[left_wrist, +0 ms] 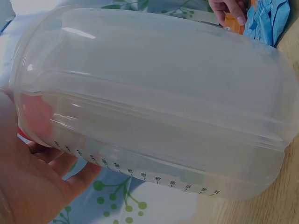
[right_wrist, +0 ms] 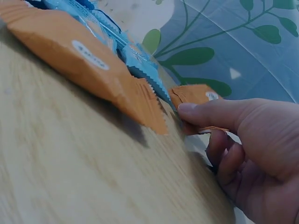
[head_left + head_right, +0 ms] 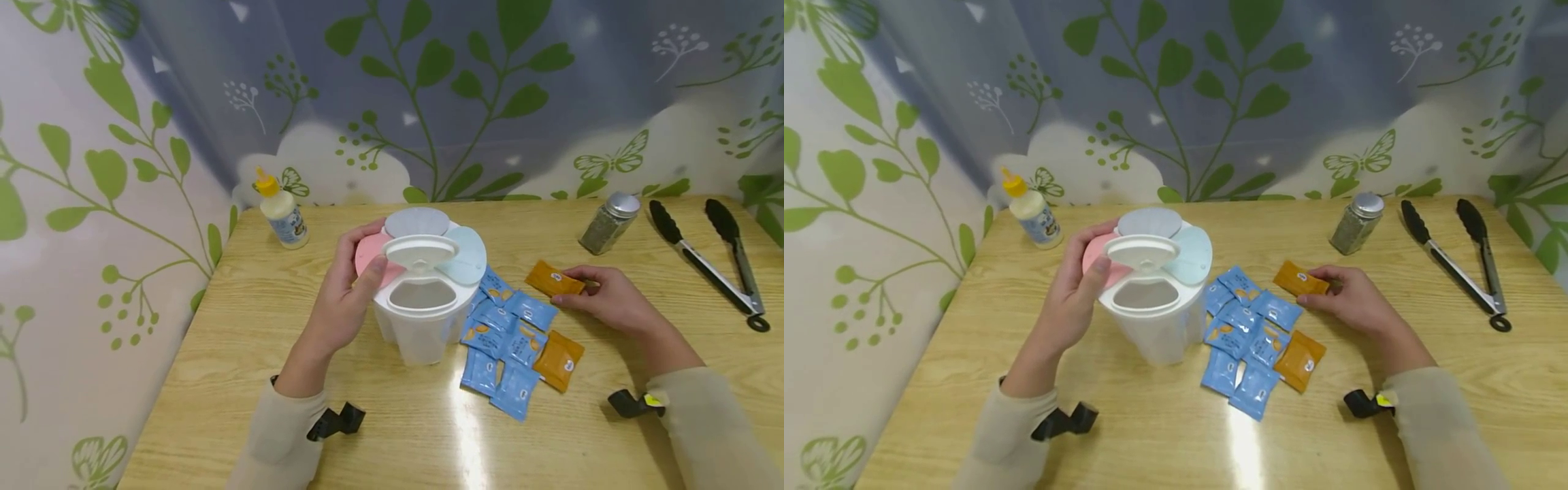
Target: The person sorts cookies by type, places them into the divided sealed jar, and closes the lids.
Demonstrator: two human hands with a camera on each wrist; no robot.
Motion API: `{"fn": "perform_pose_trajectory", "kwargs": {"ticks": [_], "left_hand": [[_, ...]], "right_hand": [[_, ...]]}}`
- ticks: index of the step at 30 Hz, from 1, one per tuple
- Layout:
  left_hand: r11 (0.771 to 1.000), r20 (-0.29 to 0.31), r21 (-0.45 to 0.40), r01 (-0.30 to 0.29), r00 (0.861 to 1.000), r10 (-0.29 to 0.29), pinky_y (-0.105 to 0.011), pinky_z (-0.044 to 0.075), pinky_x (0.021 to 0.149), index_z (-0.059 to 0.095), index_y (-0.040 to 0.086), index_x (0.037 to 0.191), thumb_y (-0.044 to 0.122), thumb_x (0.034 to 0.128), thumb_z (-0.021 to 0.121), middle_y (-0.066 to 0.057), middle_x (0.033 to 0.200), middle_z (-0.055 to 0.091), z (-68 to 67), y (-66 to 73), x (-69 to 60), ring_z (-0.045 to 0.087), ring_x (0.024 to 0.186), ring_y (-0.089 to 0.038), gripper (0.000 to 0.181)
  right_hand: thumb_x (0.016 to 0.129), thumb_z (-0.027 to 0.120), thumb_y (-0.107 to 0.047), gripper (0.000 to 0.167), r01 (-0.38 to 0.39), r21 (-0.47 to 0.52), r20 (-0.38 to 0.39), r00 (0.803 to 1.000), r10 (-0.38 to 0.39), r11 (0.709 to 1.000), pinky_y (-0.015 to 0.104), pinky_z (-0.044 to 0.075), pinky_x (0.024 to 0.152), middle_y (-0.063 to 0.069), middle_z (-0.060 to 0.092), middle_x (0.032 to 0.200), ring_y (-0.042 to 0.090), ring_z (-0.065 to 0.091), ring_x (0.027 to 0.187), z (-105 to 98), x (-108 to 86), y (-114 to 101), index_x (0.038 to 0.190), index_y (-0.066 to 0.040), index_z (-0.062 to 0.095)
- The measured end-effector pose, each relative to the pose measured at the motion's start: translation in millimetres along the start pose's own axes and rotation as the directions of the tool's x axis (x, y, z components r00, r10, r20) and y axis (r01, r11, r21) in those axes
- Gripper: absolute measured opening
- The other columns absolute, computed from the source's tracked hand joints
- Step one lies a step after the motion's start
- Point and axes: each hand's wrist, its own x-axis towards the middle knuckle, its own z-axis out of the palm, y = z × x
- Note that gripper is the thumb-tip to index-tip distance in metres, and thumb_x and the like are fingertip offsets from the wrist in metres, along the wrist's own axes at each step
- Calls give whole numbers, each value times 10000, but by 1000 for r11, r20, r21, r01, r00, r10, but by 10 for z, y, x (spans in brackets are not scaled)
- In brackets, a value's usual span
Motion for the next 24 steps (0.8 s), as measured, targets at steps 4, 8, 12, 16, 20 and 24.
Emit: {"fn": "perform_pose_trajectory", "kwargs": {"ticks": [4,8,12,16,20,24], "left_hand": [[1000,-1,8,6,1000,-6,-268,454,1065,367,71,1458,249,1051,456,-54,1482,475,1,3,-3,523,1281,-171,453],[1000,2,10,9,1000,-9,-270,451,1067,364,67,1460,255,1051,453,-60,1482,472,1,9,-4,520,1283,-174,458],[1000,9,7,13,1000,-13,-269,446,1073,359,68,1460,331,1055,454,-50,1485,462,-7,1,-3,511,1298,-168,493],[1000,11,5,9,1000,-9,-267,443,1077,357,64,1458,368,1053,455,-46,1488,457,-15,-5,-3,507,1302,-163,516],[1000,13,-6,0,1000,0,-266,446,1074,356,62,1458,344,1055,454,-52,1491,456,-15,-11,-4,510,1297,-172,501],[1000,11,-7,1,1000,-1,-270,450,1070,358,58,1457,311,1055,454,-61,1498,452,-6,-12,-7,509,1298,-179,485]], "right_hand": [[924,716,-364,461,-36,35,-12,999,36,999,257,494,590,95,650,1065,91,543,674,-9,-6,-12,1217,-21,621],[945,689,-363,393,-35,141,-19,999,38,989,292,481,556,-40,626,834,118,536,617,-26,-23,-48,1137,-30,608],[962,671,-339,344,-10,216,-27,1000,16,976,306,448,546,-59,574,764,127,519,624,-45,-32,-100,1093,-33,584],[980,649,-302,262,21,229,-46,999,-11,973,311,435,566,-49,530,710,123,509,639,-70,-41,-174,1085,-69,592],[1000,620,-255,165,62,247,-68,997,-46,967,308,453,607,-59,549,725,131,517,675,-114,-98,-310,1075,-112,588],[1015,590,-204,108,121,301,-88,991,-98,946,295,464,611,-51,561,743,143,513,679,-139,-173,-458,1080,-118,588]]}}
